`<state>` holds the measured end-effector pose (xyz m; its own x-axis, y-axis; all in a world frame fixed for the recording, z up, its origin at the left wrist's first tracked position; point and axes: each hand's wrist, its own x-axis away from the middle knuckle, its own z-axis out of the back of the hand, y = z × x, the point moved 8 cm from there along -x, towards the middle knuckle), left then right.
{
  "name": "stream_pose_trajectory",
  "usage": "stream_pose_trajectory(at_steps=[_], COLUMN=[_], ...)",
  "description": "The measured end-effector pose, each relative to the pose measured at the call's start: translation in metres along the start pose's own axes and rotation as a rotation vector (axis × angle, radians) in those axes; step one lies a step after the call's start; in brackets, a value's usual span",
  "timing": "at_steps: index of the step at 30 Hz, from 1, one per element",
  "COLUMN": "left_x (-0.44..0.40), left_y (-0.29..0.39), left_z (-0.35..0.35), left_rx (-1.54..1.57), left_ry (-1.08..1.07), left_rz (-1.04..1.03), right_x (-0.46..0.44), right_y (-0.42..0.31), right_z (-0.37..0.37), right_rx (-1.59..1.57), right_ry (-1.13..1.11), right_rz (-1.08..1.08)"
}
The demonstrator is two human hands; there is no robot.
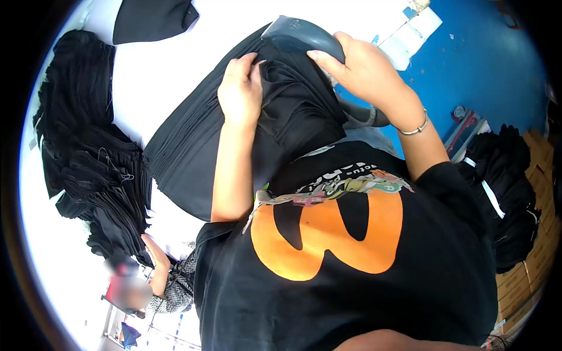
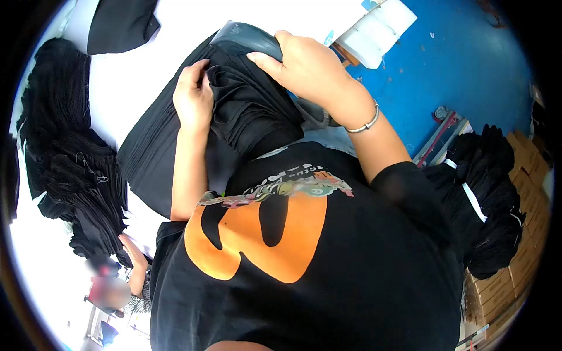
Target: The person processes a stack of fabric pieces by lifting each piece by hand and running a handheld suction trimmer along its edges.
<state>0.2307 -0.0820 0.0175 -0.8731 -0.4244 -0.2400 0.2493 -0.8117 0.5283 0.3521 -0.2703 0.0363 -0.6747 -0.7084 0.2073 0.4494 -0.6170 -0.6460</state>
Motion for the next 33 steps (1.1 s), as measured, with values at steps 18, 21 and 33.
stream_pose_trajectory(at_steps=[18, 21, 33], left_x=[0.007, 0.003, -0.020], left_y=[-0.001, 0.014, 0.008], left_z=[0.002, 0.015, 0.002], left_rx=[-0.040, -0.188, -0.051], left_ry=[0.261, 0.275, -0.025], left_rz=[0.032, -0.124, 0.135], right_x=[-0.010, -0.025, -0.023], right_y=[-0.010, -0.015, 0.022], right_z=[0.018, 0.010, 0.017], right_rx=[0.114, 0.027, -0.120], right_ry=[-0.104, -0.078, -0.245], right_rz=[0.186, 0.170, 0.127])
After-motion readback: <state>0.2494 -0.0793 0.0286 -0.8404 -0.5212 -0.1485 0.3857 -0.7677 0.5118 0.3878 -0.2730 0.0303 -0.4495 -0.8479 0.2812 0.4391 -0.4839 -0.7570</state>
